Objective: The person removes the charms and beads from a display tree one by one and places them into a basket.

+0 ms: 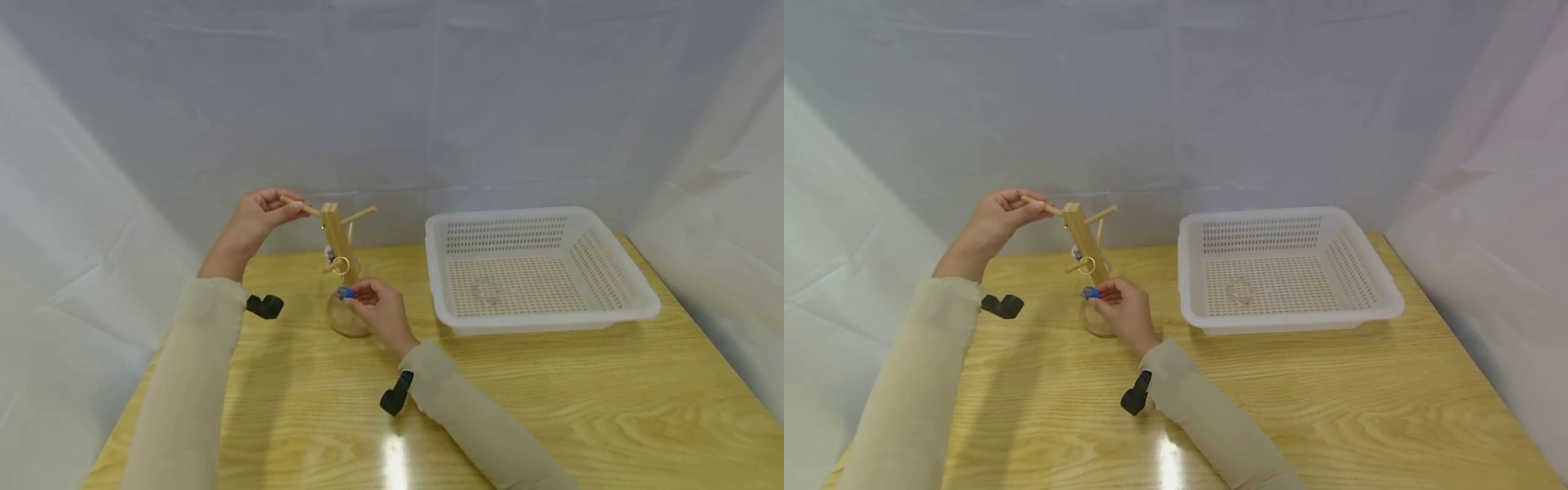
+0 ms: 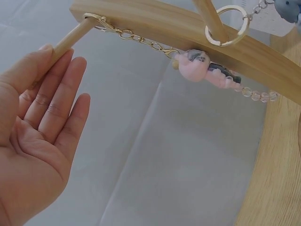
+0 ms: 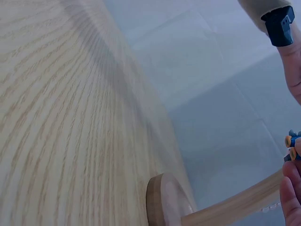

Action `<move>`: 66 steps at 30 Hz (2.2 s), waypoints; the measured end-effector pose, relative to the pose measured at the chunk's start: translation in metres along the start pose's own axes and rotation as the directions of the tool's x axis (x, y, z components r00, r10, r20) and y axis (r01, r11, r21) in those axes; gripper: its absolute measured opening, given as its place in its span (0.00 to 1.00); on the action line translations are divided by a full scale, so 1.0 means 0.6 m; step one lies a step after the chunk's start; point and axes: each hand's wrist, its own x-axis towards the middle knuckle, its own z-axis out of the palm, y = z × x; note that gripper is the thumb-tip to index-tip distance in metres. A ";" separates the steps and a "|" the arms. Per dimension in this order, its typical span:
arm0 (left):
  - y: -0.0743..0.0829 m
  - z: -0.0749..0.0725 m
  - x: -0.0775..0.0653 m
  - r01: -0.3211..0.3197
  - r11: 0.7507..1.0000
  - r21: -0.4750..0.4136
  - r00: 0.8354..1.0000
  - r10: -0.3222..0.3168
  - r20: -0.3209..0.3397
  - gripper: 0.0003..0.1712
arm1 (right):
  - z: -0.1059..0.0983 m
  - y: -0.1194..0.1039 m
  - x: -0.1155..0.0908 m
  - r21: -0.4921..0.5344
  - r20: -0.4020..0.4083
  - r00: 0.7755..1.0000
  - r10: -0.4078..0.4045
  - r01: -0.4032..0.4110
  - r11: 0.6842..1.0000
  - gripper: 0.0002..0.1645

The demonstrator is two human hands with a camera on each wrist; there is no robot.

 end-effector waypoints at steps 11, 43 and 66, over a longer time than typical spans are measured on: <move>-0.003 -0.001 0.001 0.006 1.000 -0.014 1.000 -0.006 -0.004 0.09 | -0.005 -0.043 -0.006 0.014 0.024 0.998 -0.060 0.060 0.998 0.10; -0.001 0.000 0.001 -0.007 1.000 -0.014 1.000 0.007 0.010 0.08 | -0.004 -0.050 0.014 0.079 0.009 0.992 -0.129 0.128 0.989 0.10; -0.004 -0.001 -0.001 0.010 0.999 -0.042 1.000 -0.010 -0.001 0.05 | -0.050 -0.061 0.004 0.145 -0.032 0.997 -0.075 0.079 0.986 0.13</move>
